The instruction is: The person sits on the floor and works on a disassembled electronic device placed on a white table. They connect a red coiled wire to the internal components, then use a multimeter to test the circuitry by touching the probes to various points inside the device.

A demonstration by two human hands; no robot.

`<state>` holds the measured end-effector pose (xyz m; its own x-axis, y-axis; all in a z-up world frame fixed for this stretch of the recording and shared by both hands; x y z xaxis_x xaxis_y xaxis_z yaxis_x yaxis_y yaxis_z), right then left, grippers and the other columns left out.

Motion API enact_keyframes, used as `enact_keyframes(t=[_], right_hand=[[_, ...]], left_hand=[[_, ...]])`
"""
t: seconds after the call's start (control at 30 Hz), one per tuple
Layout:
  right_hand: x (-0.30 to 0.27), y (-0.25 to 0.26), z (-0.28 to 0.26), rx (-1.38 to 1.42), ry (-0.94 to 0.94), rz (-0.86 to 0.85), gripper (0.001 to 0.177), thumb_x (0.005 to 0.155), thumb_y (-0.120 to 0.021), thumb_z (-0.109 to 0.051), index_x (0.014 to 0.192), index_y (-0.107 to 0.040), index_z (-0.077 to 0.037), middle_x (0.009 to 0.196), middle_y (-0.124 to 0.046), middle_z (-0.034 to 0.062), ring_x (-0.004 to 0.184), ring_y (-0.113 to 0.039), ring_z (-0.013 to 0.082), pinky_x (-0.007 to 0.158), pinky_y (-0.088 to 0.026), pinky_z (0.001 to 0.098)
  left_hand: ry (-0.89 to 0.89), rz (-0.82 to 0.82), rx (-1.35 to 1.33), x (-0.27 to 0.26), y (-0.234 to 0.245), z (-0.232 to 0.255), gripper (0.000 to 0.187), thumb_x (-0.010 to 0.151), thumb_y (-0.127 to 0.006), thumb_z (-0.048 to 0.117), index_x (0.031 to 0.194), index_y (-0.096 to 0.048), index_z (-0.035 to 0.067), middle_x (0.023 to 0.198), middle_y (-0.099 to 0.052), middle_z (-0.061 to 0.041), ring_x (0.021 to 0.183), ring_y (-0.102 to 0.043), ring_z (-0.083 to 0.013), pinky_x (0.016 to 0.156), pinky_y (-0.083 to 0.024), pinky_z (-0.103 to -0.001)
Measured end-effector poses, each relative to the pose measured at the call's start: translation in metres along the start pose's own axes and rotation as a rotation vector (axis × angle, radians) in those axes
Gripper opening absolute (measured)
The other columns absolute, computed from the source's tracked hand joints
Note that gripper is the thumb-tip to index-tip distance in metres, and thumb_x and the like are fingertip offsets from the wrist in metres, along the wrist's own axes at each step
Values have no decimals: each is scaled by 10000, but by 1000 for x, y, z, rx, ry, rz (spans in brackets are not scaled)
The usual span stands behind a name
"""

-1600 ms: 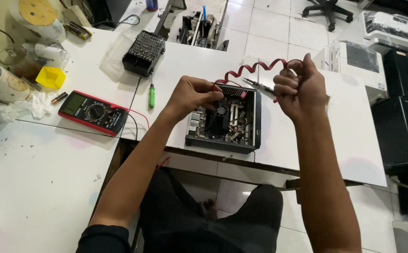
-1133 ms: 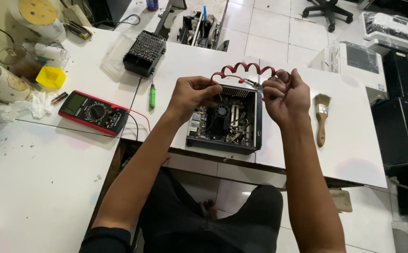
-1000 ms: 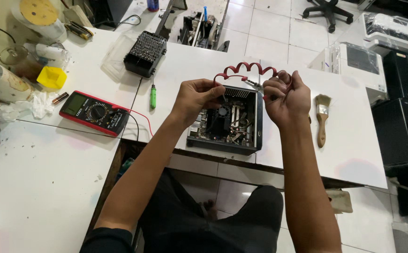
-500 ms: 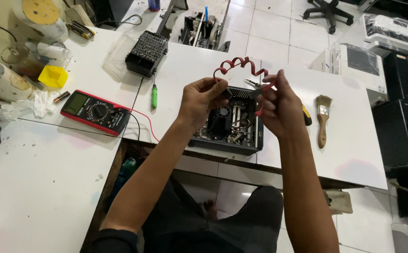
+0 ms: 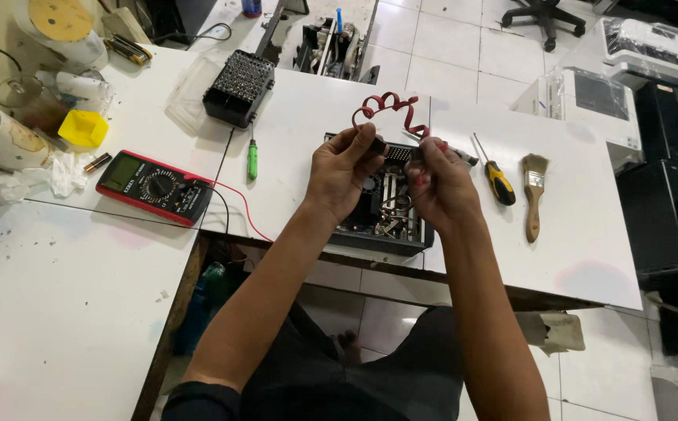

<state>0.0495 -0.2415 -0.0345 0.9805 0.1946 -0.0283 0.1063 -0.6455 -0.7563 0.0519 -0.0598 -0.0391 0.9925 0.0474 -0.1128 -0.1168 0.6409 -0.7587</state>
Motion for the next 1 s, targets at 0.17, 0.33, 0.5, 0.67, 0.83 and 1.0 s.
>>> enact_keyframes(t=[0.17, 0.33, 0.5, 0.67, 0.83, 1.0], right_hand=[[2, 2, 2, 38, -19, -43, 69, 1071, -706, -122, 1054, -707, -54, 873, -682, 62, 762, -685, 128, 626, -563, 100], [-9, -14, -3, -63, -25, -40, 42, 1081, -672, -86, 1040, -665, -88, 860, -676, 74, 729, -694, 145, 565, -554, 138], [13, 19, -24, -1121, 288, 143, 326, 876, -961, -148, 1135, -767, -109, 973, -792, 124, 896, -803, 231, 821, -655, 342], [14, 24, -9, -1295, 605, 169, 233, 891, -922, -40, 1055, -756, -28, 873, -752, 173, 833, -790, 322, 741, -654, 402], [12, 17, 5, -1570, 755, 42, 148, 951, -866, -161, 949, -762, -57, 832, -699, 135, 750, -729, 374, 692, -626, 437], [10, 13, 3, -1631, 781, 20, 186, 1013, -777, -288, 947, -730, -121, 853, -648, 117, 813, -693, 378, 749, -579, 452]], left_hand=[[-3, 15, -4, 0, 2, 0, 243, 889, -921, 247, 1013, -798, 79, 915, -824, -158, 822, -829, -288, 717, -729, -325], [-55, -10, 125, -22, -15, 32, 279, 857, -942, 234, 1021, -790, 67, 901, -811, -215, 754, -819, -374, 636, -737, -442], [-534, -268, 1034, -24, -2, 51, 239, 760, -991, 171, 945, -848, 120, 828, -823, -108, 806, -819, -293, 672, -688, -372], [-589, -432, 1161, -41, 3, 38, 266, 744, -989, 152, 972, -854, 134, 829, -821, -112, 813, -819, -300, 720, -660, -357], [-550, -420, 995, -45, 5, 53, 326, 700, -1026, 141, 977, -858, 102, 825, -833, -108, 797, -828, -231, 695, -666, -314], [-623, -500, 1151, -51, 7, 47, 184, 758, -978, 107, 878, -850, 165, 800, -828, -67, 767, -817, -243, 694, -652, -320]])
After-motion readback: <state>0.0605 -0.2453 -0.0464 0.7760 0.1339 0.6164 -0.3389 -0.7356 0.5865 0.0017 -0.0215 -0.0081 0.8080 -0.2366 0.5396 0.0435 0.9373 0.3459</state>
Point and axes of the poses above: each hand's wrist, its own x-axis towards the middle knuckle, its own y-axis out of the back of the hand, z = x × y, the point moved 5 cm from there along x, towards the middle knuckle
